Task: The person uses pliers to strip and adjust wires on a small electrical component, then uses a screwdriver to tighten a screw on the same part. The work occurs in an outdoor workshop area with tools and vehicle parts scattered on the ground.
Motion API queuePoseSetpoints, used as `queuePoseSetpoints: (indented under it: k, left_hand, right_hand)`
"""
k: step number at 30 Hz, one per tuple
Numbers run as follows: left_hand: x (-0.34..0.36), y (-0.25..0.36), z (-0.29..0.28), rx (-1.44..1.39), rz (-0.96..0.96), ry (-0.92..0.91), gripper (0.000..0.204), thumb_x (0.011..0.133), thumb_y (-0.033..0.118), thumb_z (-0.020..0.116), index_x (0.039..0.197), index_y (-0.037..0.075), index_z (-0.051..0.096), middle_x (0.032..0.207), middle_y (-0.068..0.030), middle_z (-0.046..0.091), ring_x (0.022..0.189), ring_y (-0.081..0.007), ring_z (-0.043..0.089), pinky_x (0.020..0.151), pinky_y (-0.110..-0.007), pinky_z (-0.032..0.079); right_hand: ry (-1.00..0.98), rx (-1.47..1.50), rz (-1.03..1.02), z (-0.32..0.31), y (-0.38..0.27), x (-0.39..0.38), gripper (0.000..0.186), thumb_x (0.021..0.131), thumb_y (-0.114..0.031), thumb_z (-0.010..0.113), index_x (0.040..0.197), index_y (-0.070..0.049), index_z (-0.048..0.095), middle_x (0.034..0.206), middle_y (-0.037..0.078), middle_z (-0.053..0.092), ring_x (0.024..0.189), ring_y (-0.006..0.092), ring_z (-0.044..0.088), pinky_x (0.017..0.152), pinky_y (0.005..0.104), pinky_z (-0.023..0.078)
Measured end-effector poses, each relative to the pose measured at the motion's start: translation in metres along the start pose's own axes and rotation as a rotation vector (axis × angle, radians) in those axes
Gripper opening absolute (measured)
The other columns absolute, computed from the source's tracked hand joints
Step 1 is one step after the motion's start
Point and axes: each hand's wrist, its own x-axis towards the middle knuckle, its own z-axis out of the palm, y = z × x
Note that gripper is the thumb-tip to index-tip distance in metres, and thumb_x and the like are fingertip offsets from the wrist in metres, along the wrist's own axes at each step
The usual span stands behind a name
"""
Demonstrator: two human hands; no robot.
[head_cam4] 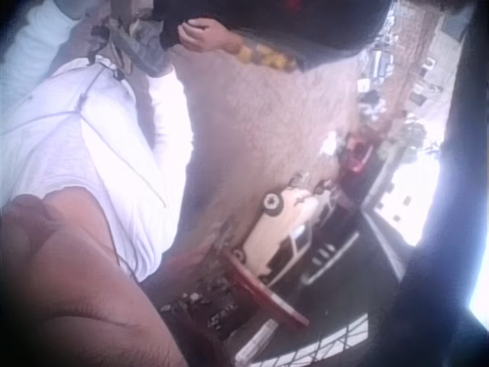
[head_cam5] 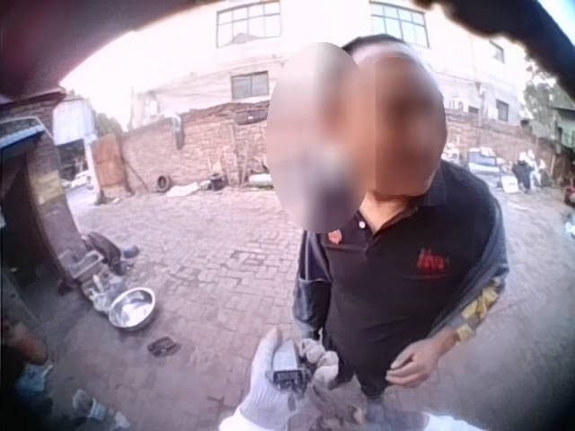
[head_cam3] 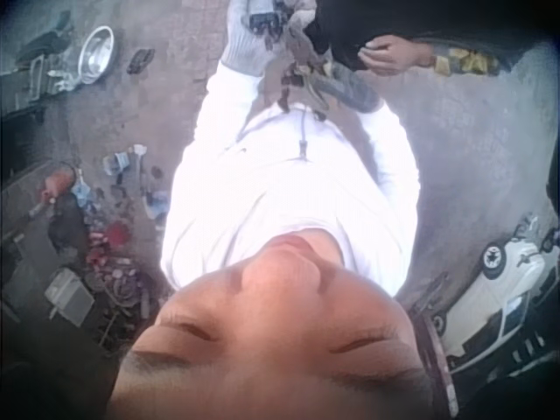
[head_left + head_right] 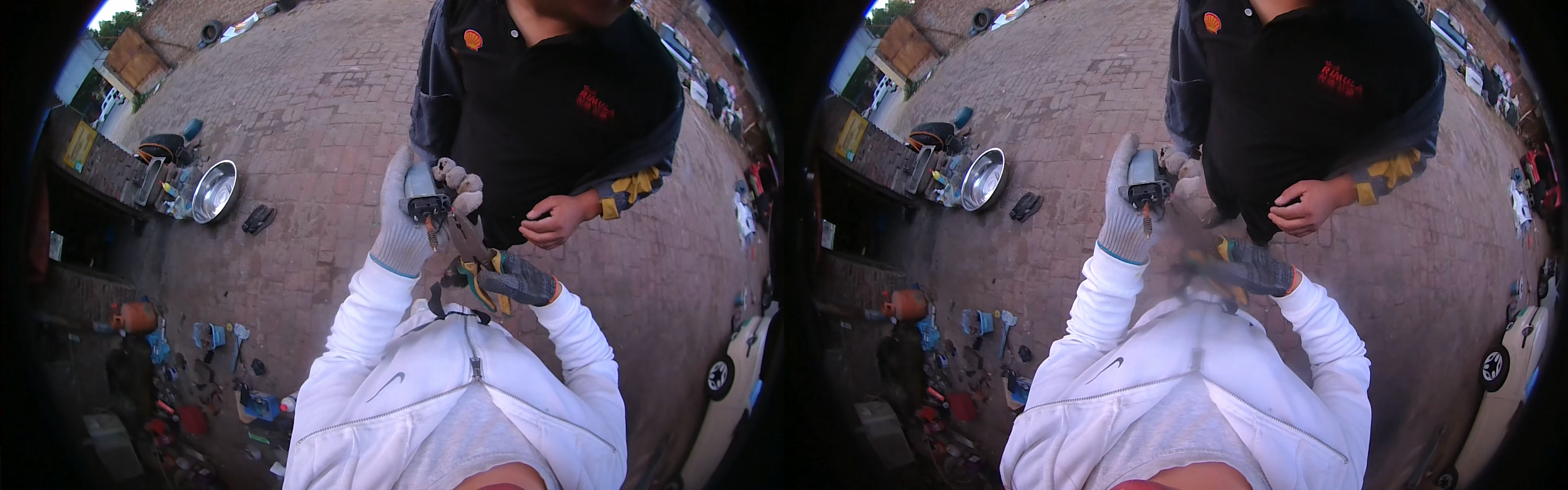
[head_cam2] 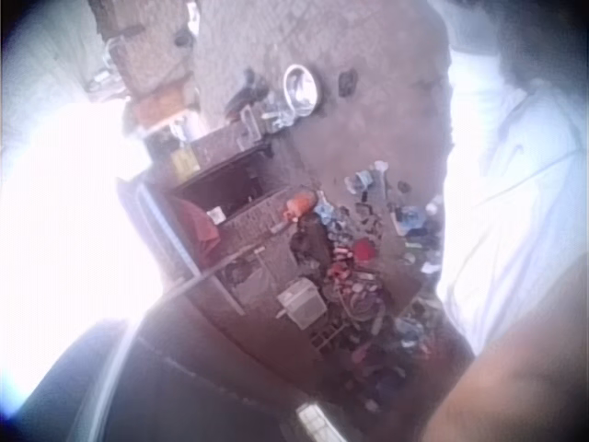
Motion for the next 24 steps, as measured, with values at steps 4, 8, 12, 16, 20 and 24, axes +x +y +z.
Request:
queuePoseSetpoints:
  k: [4,8,12,16,20,24]
  left_hand:
    - [-0.001,-0.003,0.001,0.104,0.148,0.078,0.053,0.097,0.057,0.057,0.085,0.006,0.049,0.081,-0.0079,0.044,0.081,-0.0252,0.047,0.061,-0.034,0.043]
    - [-0.001,-0.008,0.006,0.053,0.200,0.117,0.052,0.097,0.055,0.059,0.085,0.005,0.050,0.083,-0.0083,0.045,0.081,-0.0253,0.047,0.062,-0.035,0.044]
    - [-0.004,-0.014,0.010,-0.060,0.186,0.178,0.052,0.096,0.053,0.064,0.089,0.003,0.052,0.087,-0.0102,0.047,0.083,-0.0264,0.050,0.064,-0.036,0.047]
    - [-0.005,-0.011,0.007,-0.038,0.232,0.272,0.052,0.095,0.052,0.066,0.093,0.002,0.053,0.091,-0.0127,0.049,0.088,-0.0288,0.055,0.070,-0.038,0.053]
    - [-0.004,-0.002,-0.008,-0.045,0.186,0.150,0.054,0.095,0.053,0.065,0.094,0.001,0.053,0.098,-0.0161,0.054,0.096,-0.0336,0.061,0.080,-0.041,0.061]
    - [0.004,-0.003,-0.026,0.055,0.254,0.075,0.056,0.095,0.055,0.063,0.096,0.000,0.053,0.102,-0.0179,0.056,0.103,-0.0349,0.063,0.085,-0.038,0.061]
  right_hand:
    - [0.059,-0.430,-0.147,0.010,0.000,-0.001,0.040,0.104,-0.021,0.062,0.140,-0.004,0.058,0.130,0.012,0.067,0.114,0.0158,0.067,0.093,0.0244,0.056]
    - [0.198,-1.320,-0.394,0.018,0.003,-0.012,0.043,0.103,-0.031,0.063,0.135,-0.003,0.063,0.116,0.011,0.072,0.102,0.0142,0.069,0.086,0.0247,0.056]
    - [0.363,-1.140,-0.239,0.013,0.002,-0.006,0.053,0.100,-0.045,0.064,0.132,-0.002,0.065,0.106,0.010,0.073,0.089,0.0133,0.068,0.080,0.0258,0.056]
    - [0.363,-1.044,-0.241,0.023,-0.001,-0.009,0.056,0.096,-0.044,0.069,0.132,-0.001,0.064,0.107,0.012,0.073,0.089,0.0178,0.069,0.082,0.0307,0.057]
    - [0.419,-1.000,-0.184,0.047,-0.012,-0.026,0.059,0.089,-0.037,0.078,0.131,0.001,0.062,0.112,0.015,0.073,0.096,0.0239,0.071,0.091,0.0353,0.057]
    - [0.441,-1.255,-0.088,0.048,-0.020,-0.029,0.063,0.084,-0.030,0.082,0.134,0.001,0.060,0.113,0.015,0.073,0.100,0.0247,0.071,0.095,0.0353,0.056]
